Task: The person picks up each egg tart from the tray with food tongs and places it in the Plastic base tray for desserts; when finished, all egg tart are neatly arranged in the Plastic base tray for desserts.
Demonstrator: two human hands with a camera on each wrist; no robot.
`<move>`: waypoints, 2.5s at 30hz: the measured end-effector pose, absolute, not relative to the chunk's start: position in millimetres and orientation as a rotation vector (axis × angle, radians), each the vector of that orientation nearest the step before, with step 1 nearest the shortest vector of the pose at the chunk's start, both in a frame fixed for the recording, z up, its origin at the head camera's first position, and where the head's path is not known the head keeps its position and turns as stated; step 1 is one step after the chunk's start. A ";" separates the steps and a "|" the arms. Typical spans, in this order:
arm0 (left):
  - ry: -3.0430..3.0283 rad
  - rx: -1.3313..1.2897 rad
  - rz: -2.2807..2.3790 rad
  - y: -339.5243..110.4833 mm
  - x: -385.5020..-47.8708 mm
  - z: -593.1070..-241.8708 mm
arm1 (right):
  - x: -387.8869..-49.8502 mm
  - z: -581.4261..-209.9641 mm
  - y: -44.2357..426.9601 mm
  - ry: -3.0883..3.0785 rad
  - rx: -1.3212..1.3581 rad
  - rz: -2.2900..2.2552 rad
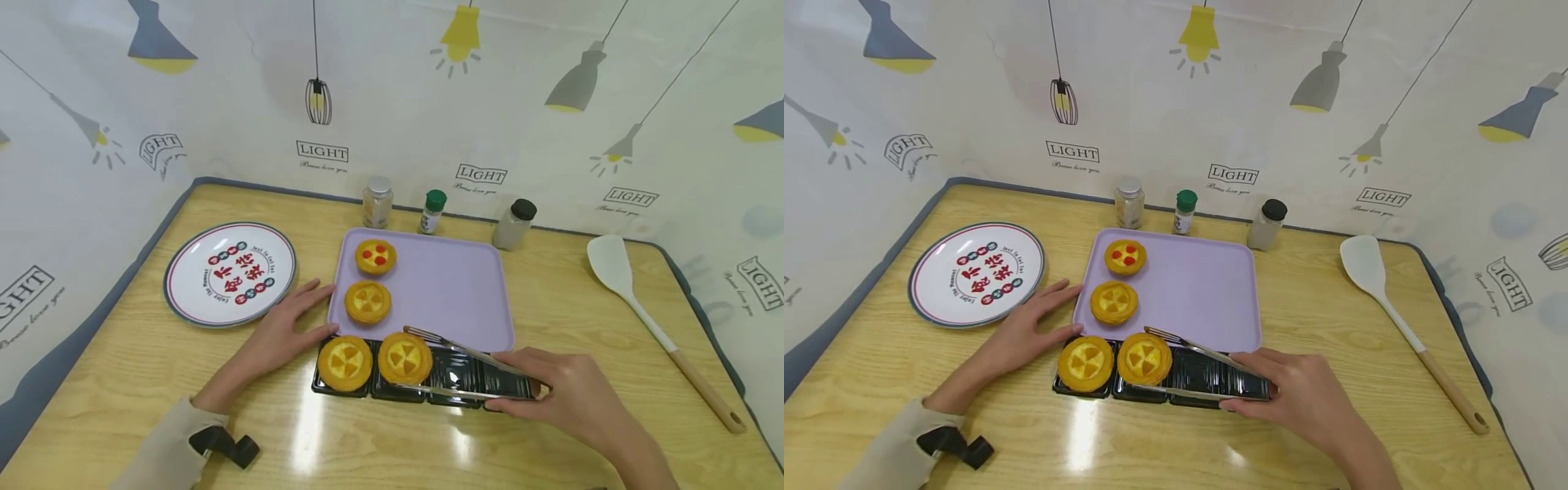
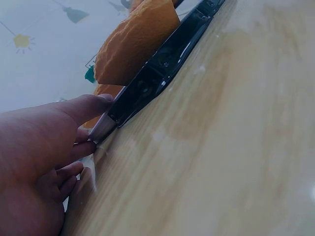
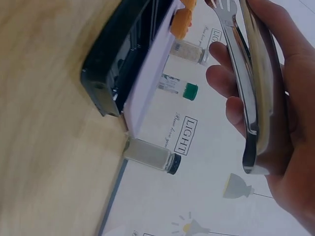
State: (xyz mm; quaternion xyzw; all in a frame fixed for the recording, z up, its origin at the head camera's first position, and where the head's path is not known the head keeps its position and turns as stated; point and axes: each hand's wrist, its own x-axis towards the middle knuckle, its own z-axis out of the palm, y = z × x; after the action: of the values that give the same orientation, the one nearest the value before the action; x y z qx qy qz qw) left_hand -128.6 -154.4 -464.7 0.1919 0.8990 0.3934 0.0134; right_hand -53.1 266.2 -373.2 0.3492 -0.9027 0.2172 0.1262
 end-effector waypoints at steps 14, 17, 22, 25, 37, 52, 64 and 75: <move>2.804 0.601 1.223 -153.8 -129.9 -464.8 | -52.3 -389.0 266.0 -2.590 1.061 0.678; 2.802 0.607 1.223 -153.8 -130.1 -464.8 | -52.4 -388.1 265.5 -2.616 1.040 0.667; 2.798 0.604 1.223 -154.4 -129.9 -465.7 | -52.4 -388.1 264.6 -2.634 1.025 0.637; 2.797 0.603 1.223 -154.8 -129.4 -465.6 | -52.7 -388.1 264.2 -2.629 1.028 0.624; 2.804 0.600 1.220 -155.2 -128.5 -465.1 | -64.3 -365.8 258.0 -2.580 0.914 0.669; 2.793 0.586 1.235 -155.7 -127.8 -470.3 | -134.1 -363.4 186.6 -2.703 0.397 0.423; 2.808 0.590 1.242 -153.8 -128.2 -464.4 | -149.1 -375.0 171.5 -2.815 0.336 0.435; 2.805 0.598 1.240 -153.8 -128.3 -464.6 | -152.3 -381.4 169.8 -2.905 0.328 0.434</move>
State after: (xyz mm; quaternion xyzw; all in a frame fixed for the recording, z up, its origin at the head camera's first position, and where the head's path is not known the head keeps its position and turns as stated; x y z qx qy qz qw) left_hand -128.3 -153.8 -464.6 0.1913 0.8977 0.3968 0.0086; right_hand -152.3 169.8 -381.4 0.1104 -0.9787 0.1463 0.0927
